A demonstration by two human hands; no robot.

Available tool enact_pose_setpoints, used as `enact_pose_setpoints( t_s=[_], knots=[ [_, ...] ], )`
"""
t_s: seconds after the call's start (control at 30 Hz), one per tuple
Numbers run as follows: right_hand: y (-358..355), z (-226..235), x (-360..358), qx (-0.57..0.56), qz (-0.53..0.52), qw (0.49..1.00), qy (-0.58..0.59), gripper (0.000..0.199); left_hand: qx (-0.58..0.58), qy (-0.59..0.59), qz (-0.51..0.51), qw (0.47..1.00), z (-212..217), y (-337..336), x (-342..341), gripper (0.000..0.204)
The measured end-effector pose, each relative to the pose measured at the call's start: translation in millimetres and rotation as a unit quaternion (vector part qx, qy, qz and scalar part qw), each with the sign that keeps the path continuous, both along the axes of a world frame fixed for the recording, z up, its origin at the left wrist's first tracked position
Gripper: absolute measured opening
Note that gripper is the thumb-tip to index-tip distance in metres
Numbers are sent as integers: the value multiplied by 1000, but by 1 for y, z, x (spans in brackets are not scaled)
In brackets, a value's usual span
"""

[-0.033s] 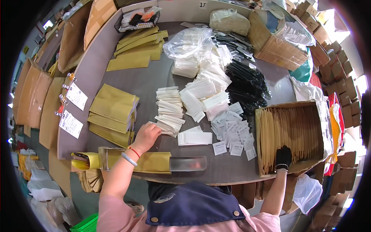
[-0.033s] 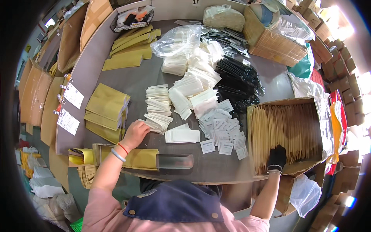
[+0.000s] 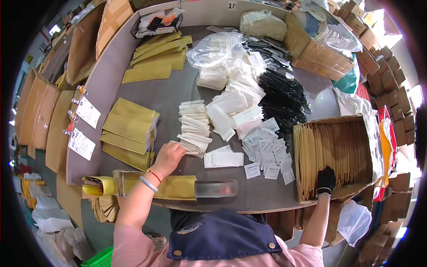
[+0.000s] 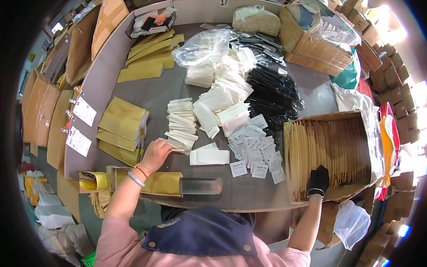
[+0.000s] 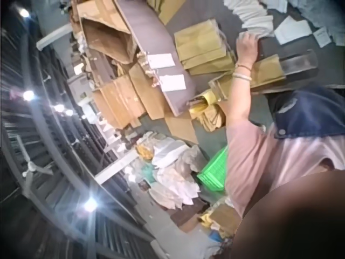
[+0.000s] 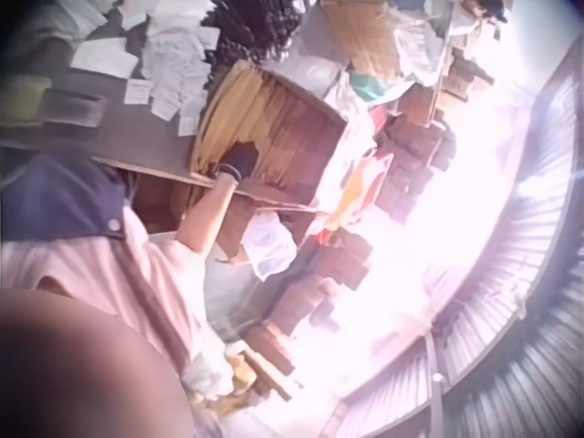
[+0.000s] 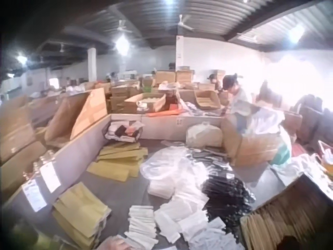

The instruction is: The person uses chopsticks to place small black components onto labels and organizes them into brown envelopes at a packaging station.

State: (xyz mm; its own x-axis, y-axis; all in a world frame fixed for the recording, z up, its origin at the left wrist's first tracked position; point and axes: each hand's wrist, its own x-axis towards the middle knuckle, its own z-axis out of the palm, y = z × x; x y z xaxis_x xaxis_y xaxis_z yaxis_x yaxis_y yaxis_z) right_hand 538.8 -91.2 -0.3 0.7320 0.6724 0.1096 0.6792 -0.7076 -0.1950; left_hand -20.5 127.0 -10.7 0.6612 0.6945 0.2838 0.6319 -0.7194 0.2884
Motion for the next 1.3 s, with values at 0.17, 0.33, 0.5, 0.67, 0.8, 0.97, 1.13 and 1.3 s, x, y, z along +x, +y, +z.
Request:
enact_pose_setpoints(
  t_s=[0.17,0.33,0.5,0.67,0.8,0.97,1.13,1.3],
  knots=[
    [10,2,-7,-23,-54,998,8,25,-54,-65,-28,996,23,-25,66,13],
    [-2,-21,5,0,-42,998,-38,26,-84,-4,16,996,20,-34,101,26],
    [-13,-33,23,205,-77,966,-140,18,-59,-39,-3,998,16,-31,98,28],
    [1,-24,4,377,-50,906,184,11,-63,-67,-22,995,23,-32,99,22],
    [24,-3,-9,318,5,941,114,10,-418,-98,54,901,67,-59,81,23],
    [106,33,-57,247,171,953,21,28,-192,51,-58,978,58,-86,63,31],
    [179,41,-63,206,228,952,5,34,-196,-120,-55,972,57,-77,123,42],
    [203,23,-49,58,234,969,-58,31,-154,-51,-13,987,19,-75,199,38]
  ],
)
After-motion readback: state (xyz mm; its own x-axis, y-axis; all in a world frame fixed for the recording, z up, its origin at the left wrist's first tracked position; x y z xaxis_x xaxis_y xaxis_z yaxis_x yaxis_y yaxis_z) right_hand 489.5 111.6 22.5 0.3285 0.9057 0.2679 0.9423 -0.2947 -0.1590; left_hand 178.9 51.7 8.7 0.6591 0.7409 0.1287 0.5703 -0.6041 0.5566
